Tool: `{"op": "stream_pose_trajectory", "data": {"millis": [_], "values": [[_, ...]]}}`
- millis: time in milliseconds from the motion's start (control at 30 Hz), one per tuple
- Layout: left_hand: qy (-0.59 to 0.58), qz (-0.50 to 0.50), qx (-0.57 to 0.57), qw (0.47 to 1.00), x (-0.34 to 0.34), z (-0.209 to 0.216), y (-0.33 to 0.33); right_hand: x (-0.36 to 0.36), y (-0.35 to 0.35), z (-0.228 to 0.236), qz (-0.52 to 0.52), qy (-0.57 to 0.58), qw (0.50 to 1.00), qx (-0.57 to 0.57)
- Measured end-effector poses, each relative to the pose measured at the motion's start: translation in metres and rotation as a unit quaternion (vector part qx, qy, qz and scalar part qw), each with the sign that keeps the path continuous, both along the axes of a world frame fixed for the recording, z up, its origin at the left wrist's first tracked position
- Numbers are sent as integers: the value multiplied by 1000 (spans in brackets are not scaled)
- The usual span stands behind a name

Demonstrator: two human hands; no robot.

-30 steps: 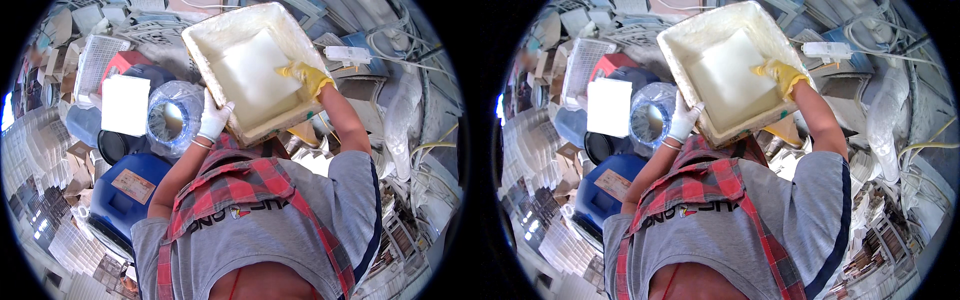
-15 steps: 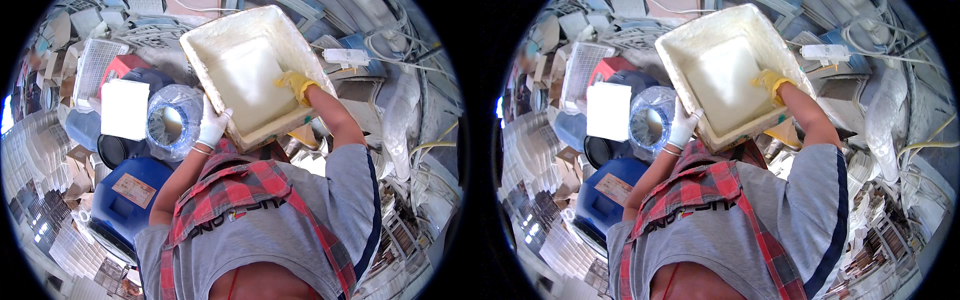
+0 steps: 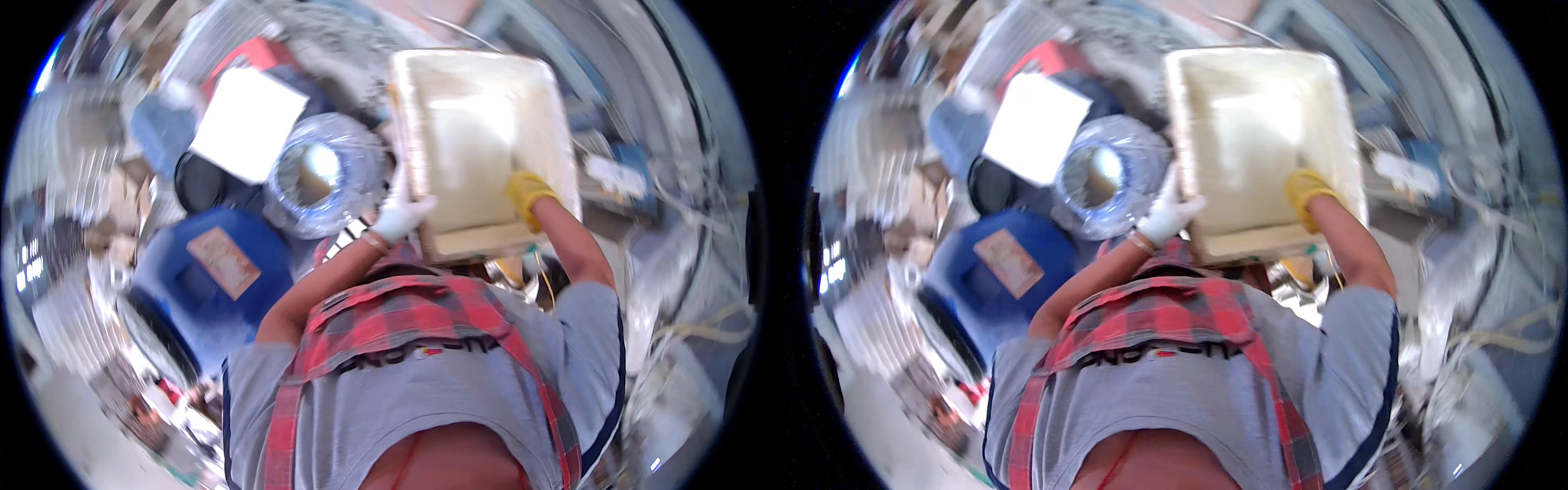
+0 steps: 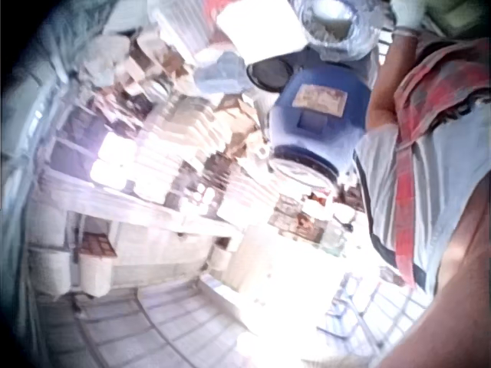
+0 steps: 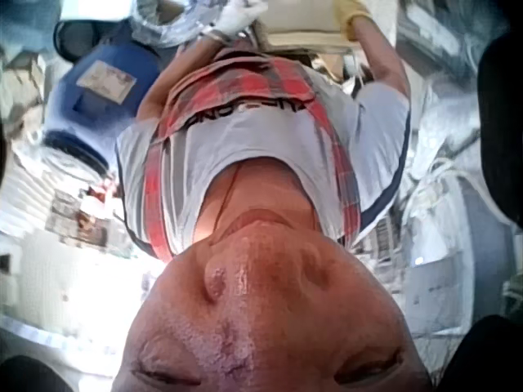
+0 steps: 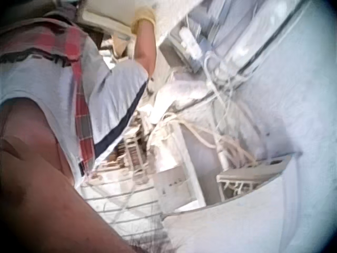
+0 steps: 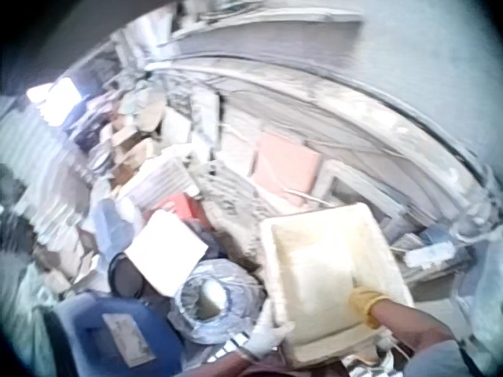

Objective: The person scrubs the inside of a white styrofoam container with a yellow sponge. They repeatedly dip the sponge into a nearby container of liquid and continue scrubbing the interior surfaces.

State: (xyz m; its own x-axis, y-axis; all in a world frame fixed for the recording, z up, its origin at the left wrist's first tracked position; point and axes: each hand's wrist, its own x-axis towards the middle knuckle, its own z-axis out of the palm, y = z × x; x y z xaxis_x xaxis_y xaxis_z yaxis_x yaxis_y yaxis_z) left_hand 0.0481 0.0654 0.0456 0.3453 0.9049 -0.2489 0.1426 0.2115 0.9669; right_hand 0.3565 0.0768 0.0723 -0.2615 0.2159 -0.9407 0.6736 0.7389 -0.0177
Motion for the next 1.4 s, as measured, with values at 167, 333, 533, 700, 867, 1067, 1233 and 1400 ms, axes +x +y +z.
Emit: {"op": "stream_pose_trajectory", "data": {"millis": [167, 333, 533, 700, 867, 1067, 1233, 1400], "values": [[127, 11, 120, 985, 9, 10, 18, -13, 39, 17, -474, 107, 847, 216], [145, 172, 26, 974, -103, -33, 64, -14, 99, 63, -680, 133, 684, 228], [385, 518, -151, 749, -322, -174, 143, -20, 108, 117, -638, 223, 629, 384], [322, 396, -198, 836, -440, -255, 148, -77, 118, 136, -651, 200, 614, 399], [35, 563, -289, 773, -420, -229, 173, -128, 123, 147, -660, 190, 578, 441], [-261, 358, -287, 849, -435, -172, 175, -179, 163, 137, -654, 292, 577, 393], [-99, 477, -102, 867, -422, -165, 184, -187, 178, 96, -62, 380, 805, 452], [49, 411, -5, 911, -390, -49, 229, -267, 234, 84, -542, 411, 703, 208]]}}
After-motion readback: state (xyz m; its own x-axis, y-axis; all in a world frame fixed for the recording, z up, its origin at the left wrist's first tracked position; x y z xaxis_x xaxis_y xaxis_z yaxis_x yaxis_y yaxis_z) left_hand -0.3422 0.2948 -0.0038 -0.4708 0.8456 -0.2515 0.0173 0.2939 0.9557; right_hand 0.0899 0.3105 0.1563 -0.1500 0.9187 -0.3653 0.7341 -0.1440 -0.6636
